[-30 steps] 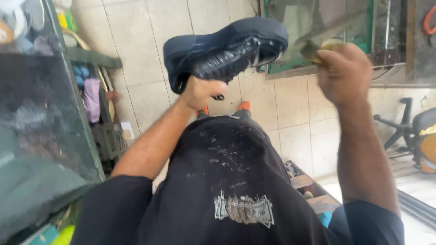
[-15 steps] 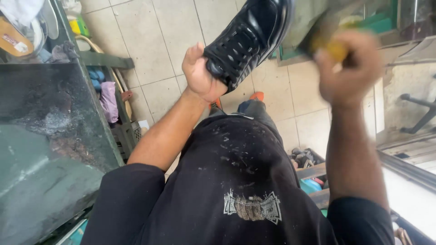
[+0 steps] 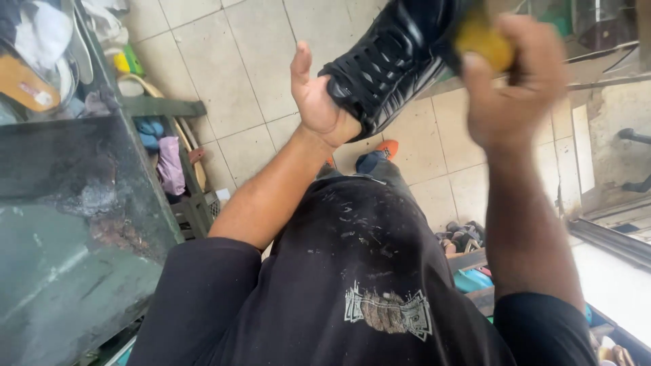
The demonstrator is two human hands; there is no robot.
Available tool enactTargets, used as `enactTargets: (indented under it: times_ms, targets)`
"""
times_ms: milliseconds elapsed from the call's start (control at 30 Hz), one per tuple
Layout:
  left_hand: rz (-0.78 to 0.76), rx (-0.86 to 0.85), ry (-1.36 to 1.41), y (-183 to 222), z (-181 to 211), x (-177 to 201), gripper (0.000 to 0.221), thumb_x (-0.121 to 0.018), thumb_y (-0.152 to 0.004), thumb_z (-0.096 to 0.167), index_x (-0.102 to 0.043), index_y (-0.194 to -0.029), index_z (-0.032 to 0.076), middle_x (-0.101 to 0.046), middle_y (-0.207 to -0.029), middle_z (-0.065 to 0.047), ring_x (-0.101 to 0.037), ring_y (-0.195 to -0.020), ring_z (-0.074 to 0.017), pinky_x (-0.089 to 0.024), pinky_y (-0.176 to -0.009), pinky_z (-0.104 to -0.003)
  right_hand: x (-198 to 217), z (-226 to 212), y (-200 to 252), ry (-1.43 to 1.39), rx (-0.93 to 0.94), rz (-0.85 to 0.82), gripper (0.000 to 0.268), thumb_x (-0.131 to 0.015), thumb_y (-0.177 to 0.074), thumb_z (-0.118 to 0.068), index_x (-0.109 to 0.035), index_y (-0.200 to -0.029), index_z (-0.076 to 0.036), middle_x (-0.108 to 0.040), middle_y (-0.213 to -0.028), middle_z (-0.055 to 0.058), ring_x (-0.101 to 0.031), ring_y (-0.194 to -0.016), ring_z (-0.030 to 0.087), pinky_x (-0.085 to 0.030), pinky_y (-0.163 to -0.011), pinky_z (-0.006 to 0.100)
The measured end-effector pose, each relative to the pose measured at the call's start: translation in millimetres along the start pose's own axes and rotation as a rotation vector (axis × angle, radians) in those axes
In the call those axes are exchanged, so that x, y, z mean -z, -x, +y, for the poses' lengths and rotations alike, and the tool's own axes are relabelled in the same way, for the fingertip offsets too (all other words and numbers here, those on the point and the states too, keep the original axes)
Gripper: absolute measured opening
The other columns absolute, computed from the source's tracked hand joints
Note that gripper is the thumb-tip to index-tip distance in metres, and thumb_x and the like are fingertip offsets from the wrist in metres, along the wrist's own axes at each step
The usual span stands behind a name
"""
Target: Polishing a black leather shoe with a sponge and liquid polish at a workbench
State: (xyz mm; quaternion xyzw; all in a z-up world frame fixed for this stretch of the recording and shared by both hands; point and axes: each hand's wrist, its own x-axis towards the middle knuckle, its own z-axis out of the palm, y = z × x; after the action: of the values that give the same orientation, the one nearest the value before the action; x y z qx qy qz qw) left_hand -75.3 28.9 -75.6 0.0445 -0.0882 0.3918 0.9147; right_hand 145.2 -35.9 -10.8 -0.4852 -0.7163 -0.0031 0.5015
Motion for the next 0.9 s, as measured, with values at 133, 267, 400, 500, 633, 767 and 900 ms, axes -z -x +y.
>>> enactTargets:
  times_ms: [133, 267, 400, 500, 633, 767, 900]
  targets:
    - [0.062, 0.01, 0.055, -21, -10, 0, 0.096, -0.052, -0.093, 0.077, -0.057, -0.143, -0.005, -0.067, -0.136, -0.023, -0.064, -0.131, -0.0362, -0.048, -0.121, -0.049, -3, -30, 49, -0.259, -0.12, -0.294, 0.031, -0.055, -0.081, 0.013, -0.062, -0.101, -0.01, -0.066, -0.084, 0.007, -0.059, -0.074, 0.022, -0.046, -0.072, 0.036]
    - [0.084, 0.036, 0.045, -39, -11, 1, 0.098, -0.053, -0.091, 0.079, -0.058, -0.143, -0.004, -0.066, -0.139, -0.023, -0.063, -0.134, -0.0369, -0.047, -0.124, -0.051, 44, 7, 14, -0.325, -0.12, -0.204, 0.017, -0.057, -0.084, 0.02, -0.065, -0.093, 0.009, -0.068, -0.089, 0.02, -0.064, -0.077, 0.027, -0.053, -0.068, 0.035]
    - [0.015, 0.084, 0.044, -54, -27, 0, 0.101, -0.047, -0.093, 0.081, -0.058, -0.144, -0.006, -0.066, -0.14, -0.025, -0.062, -0.135, -0.0392, -0.047, -0.123, -0.054, 44, 48, -5, 0.005, -0.046, 0.117, 0.033, -0.073, -0.085, 0.022, -0.06, -0.113, 0.013, -0.058, -0.104, 0.025, -0.054, -0.093, 0.036, -0.047, -0.079, 0.045]
    - [-0.001, 0.078, 0.024, -70, -30, 4, 0.105, -0.043, -0.092, 0.084, -0.059, -0.143, -0.006, -0.067, -0.139, -0.025, -0.062, -0.135, -0.0399, -0.046, -0.123, -0.055, 16, 61, 66, -0.017, -0.105, 0.14, 0.021, -0.061, -0.091, 0.016, -0.051, -0.083, 0.001, -0.058, -0.083, 0.017, -0.052, -0.072, 0.028, -0.038, -0.062, 0.038]
    - [0.073, 0.076, -0.013, -71, -32, 12, 0.103, -0.045, -0.093, 0.081, -0.057, -0.144, -0.007, -0.066, -0.139, -0.026, -0.062, -0.134, -0.0415, -0.047, -0.12, -0.057, 40, 70, 89, -0.158, -0.445, -0.311, 0.016, -0.075, -0.08, -0.001, -0.074, -0.096, -0.005, -0.068, -0.085, 0.007, -0.061, -0.07, 0.018, -0.047, -0.062, 0.031]
    - [0.048, 0.091, 0.001, -84, -46, 17, 0.101, -0.045, -0.096, 0.079, -0.056, -0.145, -0.008, -0.067, -0.138, -0.028, -0.064, -0.132, -0.042, -0.048, -0.119, -0.059, 87, 99, -18, 0.088, -0.12, 0.119, 0.027, -0.076, -0.091, 0.011, -0.066, -0.117, 0.014, -0.067, -0.101, 0.024, -0.051, -0.071, 0.023, -0.042, -0.058, 0.034]
    - [0.138, 0.066, -0.101, -89, -54, 27, 0.096, -0.046, -0.093, 0.076, -0.061, -0.138, -0.008, -0.07, -0.129, -0.025, -0.066, -0.124, -0.04, -0.051, -0.113, -0.056, 43, 98, 6, 0.06, -0.064, 0.074, 0.02, -0.062, -0.086, 0.013, -0.053, -0.079, -0.004, -0.055, -0.077, 0.01, -0.046, -0.07, 0.024, -0.04, -0.071, 0.041]
